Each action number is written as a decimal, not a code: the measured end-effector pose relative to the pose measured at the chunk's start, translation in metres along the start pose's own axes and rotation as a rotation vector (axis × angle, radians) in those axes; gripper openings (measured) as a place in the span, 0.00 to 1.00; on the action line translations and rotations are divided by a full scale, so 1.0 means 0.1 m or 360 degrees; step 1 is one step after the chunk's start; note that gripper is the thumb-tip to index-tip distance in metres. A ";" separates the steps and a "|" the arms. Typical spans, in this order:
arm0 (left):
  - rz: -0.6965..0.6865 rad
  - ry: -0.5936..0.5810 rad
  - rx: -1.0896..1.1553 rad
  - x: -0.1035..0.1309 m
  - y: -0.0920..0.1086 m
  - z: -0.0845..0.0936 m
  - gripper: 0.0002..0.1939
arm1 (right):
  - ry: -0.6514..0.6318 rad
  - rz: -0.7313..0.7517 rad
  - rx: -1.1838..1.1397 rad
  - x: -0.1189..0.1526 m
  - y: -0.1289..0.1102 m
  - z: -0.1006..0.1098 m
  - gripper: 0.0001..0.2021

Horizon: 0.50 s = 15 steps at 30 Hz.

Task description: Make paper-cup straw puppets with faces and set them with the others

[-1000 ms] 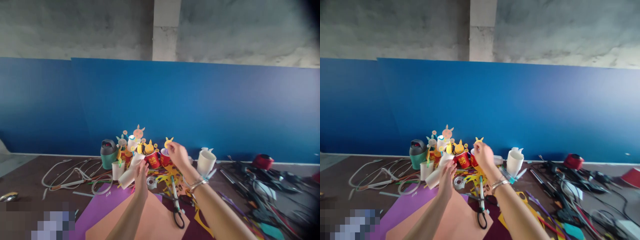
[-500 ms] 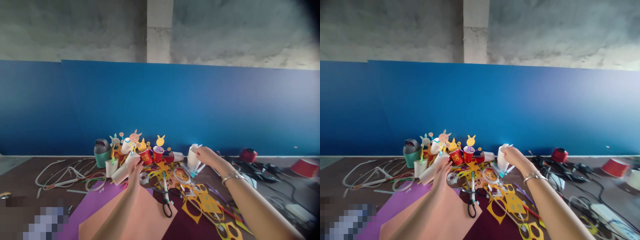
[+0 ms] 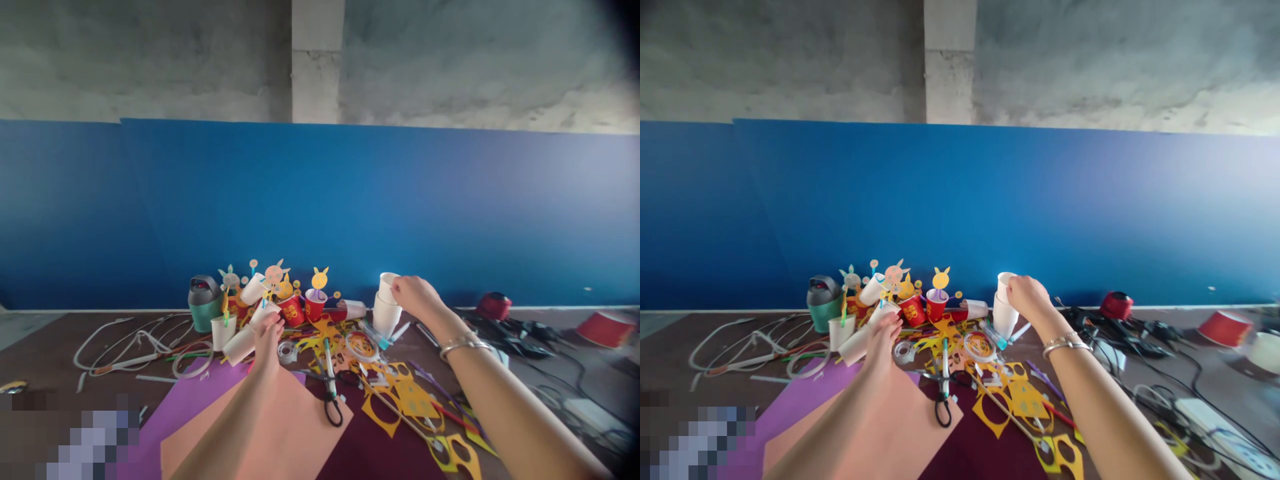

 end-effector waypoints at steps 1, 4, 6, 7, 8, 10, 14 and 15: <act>-0.0004 -0.0008 -0.0001 0.01 0.00 -0.01 0.10 | 0.0037 -0.0041 -0.0001 0.02 0.01 0.06 0.14; 0.0005 -0.0013 -0.0020 0.02 0.00 -0.04 0.11 | 0.0196 -0.0129 -0.0018 0.11 0.00 0.25 0.14; 0.0027 -0.0022 -0.0049 0.04 0.00 -0.06 0.11 | 0.0468 -0.0111 -0.0136 0.21 -0.08 0.39 0.14; 0.0042 -0.0038 -0.0070 0.06 0.00 -0.08 0.10 | 0.0648 -0.0063 -0.0255 0.26 -0.14 0.44 0.13; 0.0057 -0.0068 -0.0095 0.10 0.00 -0.10 0.11 | 0.0795 0.0001 -0.0410 0.32 -0.23 0.45 0.13; 0.0083 -0.0163 -0.0151 0.22 -0.02 -0.17 0.13 | 0.0870 0.0112 -0.0789 0.40 -0.44 0.36 0.12; 0.0099 -0.0438 -0.0253 0.64 -0.03 -0.29 0.26 | 0.0461 0.0303 -0.1568 0.52 -1.04 -0.12 0.13; 0.0128 -0.0676 -0.0334 0.77 -0.05 -0.35 0.28 | 0.0353 0.0316 -0.1699 0.55 -1.18 -0.25 0.13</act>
Point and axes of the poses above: each hand's wrist, its own x-axis away from the middle knuckle, its own z-axis out of the back of the hand, y = z × x, the point moved 5 cm from there along -x, towards the middle knuckle, and after that the axes turned 9 degrees about z, right-handed, at the moved point
